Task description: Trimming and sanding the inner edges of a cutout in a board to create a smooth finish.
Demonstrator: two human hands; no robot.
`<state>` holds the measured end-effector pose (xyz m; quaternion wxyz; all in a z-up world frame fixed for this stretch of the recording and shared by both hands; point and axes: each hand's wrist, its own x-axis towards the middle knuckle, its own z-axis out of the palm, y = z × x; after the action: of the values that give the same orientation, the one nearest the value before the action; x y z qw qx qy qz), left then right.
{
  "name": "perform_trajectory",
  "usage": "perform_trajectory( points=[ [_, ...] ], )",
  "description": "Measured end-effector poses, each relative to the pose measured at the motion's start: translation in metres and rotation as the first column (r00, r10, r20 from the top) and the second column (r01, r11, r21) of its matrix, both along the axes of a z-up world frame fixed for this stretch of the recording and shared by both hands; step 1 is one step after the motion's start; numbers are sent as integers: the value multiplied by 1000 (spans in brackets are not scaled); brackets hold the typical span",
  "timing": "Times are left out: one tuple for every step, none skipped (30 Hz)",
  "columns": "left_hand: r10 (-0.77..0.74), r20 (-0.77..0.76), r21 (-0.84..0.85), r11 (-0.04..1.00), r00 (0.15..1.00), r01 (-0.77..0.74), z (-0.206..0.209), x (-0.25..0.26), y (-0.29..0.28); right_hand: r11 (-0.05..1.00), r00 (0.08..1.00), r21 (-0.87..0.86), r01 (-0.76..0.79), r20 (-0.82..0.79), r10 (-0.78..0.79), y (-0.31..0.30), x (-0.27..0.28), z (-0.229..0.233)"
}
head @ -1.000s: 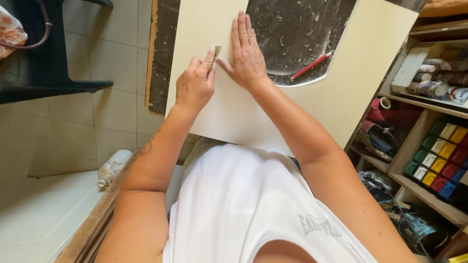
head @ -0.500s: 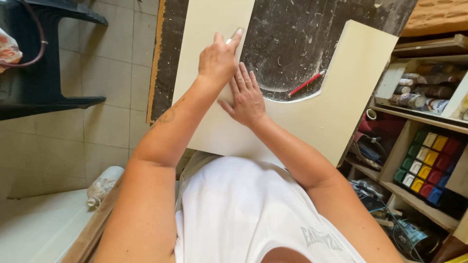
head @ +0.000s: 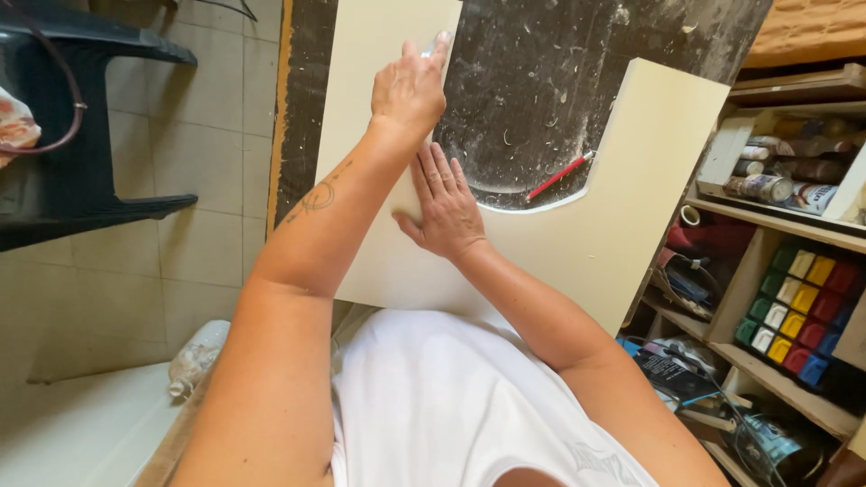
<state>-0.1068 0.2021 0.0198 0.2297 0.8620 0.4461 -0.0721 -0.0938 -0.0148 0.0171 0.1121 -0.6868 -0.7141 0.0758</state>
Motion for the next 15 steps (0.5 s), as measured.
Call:
perform_trajectory(
  points=[
    [12,10,6,1000,1000,-12,-1,-2,-2,1000,1000,-14,-12,7,12,-4,-2,2],
    [14,3,0,1000,1000,-14,-2,0,-1,1000,1000,-19,-14,0,14,-8,-5,3],
    [19,-20,-18,1000,1000,-19,-2,6,6,1000,1000,-20,-8,-3,8,-6,-4,3],
    [23,-43,-35,999,999,-25,-2,13,12,1000,1000,-21,-3,-6,3,-4,-2,3],
    [23,-43,-34,999,999,-24,5,9,11,1000,1000,-20,-2,-6,2,-3,-2,2],
    [-6,-47,-24,1000,999,5,11,5,8,1000,1000,-15,-3,-3,3,-2,-1,1],
    [-37,-54,-18,999,998,36,17,0,4,1000,1000,-13,-2,-1,2,-3,-2,1],
    [-41,-56,-21,999,998,40,17,-2,-2,1000,1000,-17,1,-3,-2,-8,-3,1],
    [-49,-64,-16,999,997,48,19,-3,-2,1000,1000,-4,-1,-18,1,-6,-3,1],
    [-58,-73,-11,998,996,57,20,-4,-1,1000,999,8,-3,-32,3,-5,-3,0],
    [-58,-78,-21,998,995,57,14,2,5,1000,999,-1,-3,-37,3,-5,-3,0],
    [-42,-61,-6,999,997,41,8,7,10,1000,1000,-2,-1,-14,1,-5,-3,0],
    [-20,-41,18,1000,999,21,2,14,19,1000,1000,7,-3,12,3,-1,-1,-1],
    [-17,-43,18,1000,999,18,2,10,16,1000,1000,7,-6,10,6,-6,-4,0],
    [-21,-33,9,1000,999,21,4,11,17,1000,1000,6,-6,-6,6,-5,-3,1]
  ],
)
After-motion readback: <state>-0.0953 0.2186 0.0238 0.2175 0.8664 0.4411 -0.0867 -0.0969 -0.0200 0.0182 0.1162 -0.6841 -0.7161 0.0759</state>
